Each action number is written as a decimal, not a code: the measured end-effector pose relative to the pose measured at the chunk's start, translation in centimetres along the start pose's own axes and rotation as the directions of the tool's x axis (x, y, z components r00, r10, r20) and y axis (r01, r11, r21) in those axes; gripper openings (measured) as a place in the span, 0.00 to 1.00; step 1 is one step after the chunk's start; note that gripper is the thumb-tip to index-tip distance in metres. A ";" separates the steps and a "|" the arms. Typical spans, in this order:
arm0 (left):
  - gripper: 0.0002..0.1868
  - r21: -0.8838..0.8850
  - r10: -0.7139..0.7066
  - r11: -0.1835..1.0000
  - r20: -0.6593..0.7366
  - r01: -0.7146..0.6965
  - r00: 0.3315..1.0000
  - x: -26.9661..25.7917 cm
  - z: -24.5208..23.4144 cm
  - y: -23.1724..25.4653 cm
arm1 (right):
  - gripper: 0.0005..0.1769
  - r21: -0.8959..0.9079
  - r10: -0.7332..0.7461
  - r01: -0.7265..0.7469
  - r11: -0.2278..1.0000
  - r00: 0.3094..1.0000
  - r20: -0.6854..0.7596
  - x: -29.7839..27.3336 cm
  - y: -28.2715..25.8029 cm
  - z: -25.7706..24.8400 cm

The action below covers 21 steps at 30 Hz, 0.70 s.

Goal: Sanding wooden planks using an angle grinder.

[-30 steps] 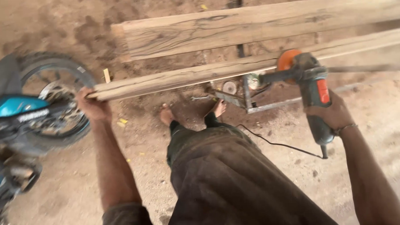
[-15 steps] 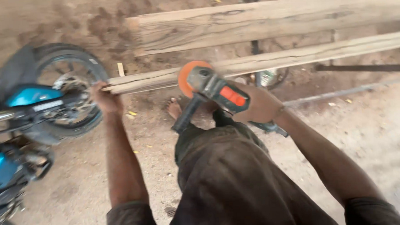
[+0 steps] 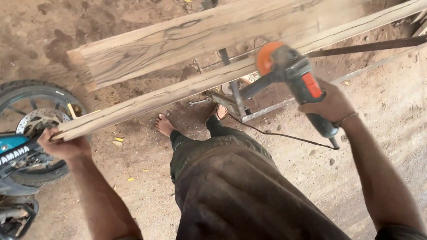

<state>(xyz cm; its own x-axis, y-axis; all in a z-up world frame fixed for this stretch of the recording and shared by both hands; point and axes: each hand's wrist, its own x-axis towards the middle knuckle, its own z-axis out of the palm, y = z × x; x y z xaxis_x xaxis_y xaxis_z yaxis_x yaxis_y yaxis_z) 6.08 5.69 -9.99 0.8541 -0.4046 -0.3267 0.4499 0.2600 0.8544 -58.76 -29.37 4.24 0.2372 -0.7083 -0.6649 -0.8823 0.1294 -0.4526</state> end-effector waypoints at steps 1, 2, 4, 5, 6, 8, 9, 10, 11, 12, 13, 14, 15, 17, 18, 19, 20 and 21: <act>0.14 -0.017 -0.003 1.000 -0.016 0.003 1.000 0.4 -0.4 0.0 | 0.52 0.025 -0.015 0.016 1.000 0.999 -0.034 0.5 1.4 -0.8; 0.14 -0.035 -0.011 0.999 -0.030 0.010 0.999 0.9 -0.7 -0.2 | 0.49 0.048 -0.024 0.028 0.998 0.997 -0.070 0.7 3.0 -1.7; 0.14 -0.062 -0.018 0.998 -0.029 0.016 0.999 0.3 0.8 0.1 | 0.48 0.072 0.002 0.005 0.997 0.995 -0.098 1.7 5.9 -3.5; 0.14 -0.092 -0.018 0.996 -0.035 0.014 0.999 0.1 1.6 0.3 | 0.48 0.090 0.018 -0.007 0.996 0.993 -0.121 2.2 7.4 -4.3; 0.14 -0.088 -0.024 0.996 -0.028 0.022 0.999 0.8 -0.5 -0.3 | 0.48 0.095 0.027 -0.015 0.995 0.992 -0.124 2.6 8.5 -5.2; 0.13 -0.150 0.002 0.989 0.030 0.002 1.000 2.2 -4.9 -1.4 | 0.43 0.074 0.069 -0.058 0.996 0.985 -0.158 3.4 10.7 -6.9; 0.13 -0.147 -0.002 0.989 0.034 0.007 0.999 1.4 -2.9 -0.9 | 0.43 0.077 0.075 -0.063 0.995 0.984 -0.159 3.8 11.2 -7.7; 0.13 -0.145 0.013 0.989 0.038 -0.007 0.999 0.5 -1.0 -0.4 | 0.42 0.097 0.118 -0.102 0.990 0.978 -0.173 4.1 11.6 -8.6; 0.13 -0.142 0.028 0.990 0.043 -0.022 0.999 -0.4 0.9 0.2 | 0.41 0.118 0.161 -0.140 0.983 0.969 -0.186 4.4 12.0 -9.3; 0.13 -0.144 0.023 0.990 0.051 -0.015 0.998 -0.8 1.5 0.2 | 0.41 0.122 0.167 -0.145 0.982 0.967 -0.194 4.3 12.9 -9.7; 0.15 -0.107 0.017 0.994 0.034 -0.013 0.999 -1.3 2.1 0.4 | 0.41 0.196 0.191 -0.152 0.969 0.961 -0.199 4.0 13.7 -10.0; 0.19 -0.078 0.022 0.997 0.018 -0.021 1.000 -1.4 2.8 0.6 | 0.41 0.268 0.203 -0.143 0.953 0.957 -0.210 4.3 14.2 -10.5; 0.19 -0.088 0.027 0.996 0.029 -0.025 0.999 -1.1 2.6 0.5 | 0.41 0.271 0.198 -0.134 0.953 0.954 -0.223 3.8 14.5 -10.2; 0.17 -0.122 0.034 0.992 0.030 -0.030 0.999 -0.3 2.1 0.3 | 0.40 0.502 0.174 -0.030 0.864 0.954 -0.242 3.6 14.7 -9.8; 0.17 -0.127 0.039 0.991 0.027 -0.035 0.999 0.1 0.4 -0.3 | 0.40 0.498 0.167 -0.025 0.867 0.955 -0.244 3.4 14.1 -8.7; 0.15 -0.136 0.049 0.990 0.031 -0.044 0.998 0.6 -1.2 -1.0 | 0.41 0.444 0.176 -0.061 0.894 0.959 -0.223 3.3 13.6 -7.6; 0.13 -0.138 0.059 0.989 0.043 -0.053 0.997 1.4 -2.7 -1.3 | 0.42 0.395 0.191 -0.098 0.913 0.961 -0.202 3.0 13.2 -6.0; 0.13 -0.135 0.063 0.989 0.046 -0.057 0.997 0.3 -1.7 -0.3 | 0.42 0.401 0.190 -0.096 0.911 0.961 -0.201 3.1 12.0 -4.1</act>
<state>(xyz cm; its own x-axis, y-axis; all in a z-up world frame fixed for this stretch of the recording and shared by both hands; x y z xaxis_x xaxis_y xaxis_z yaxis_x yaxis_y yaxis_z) 6.64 6.96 -11.07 0.8679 -0.4275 -0.2529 0.4319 0.3982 0.8092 -70.25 -32.88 -0.83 -0.0210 -0.7955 -0.6056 -0.6636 0.4641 -0.5867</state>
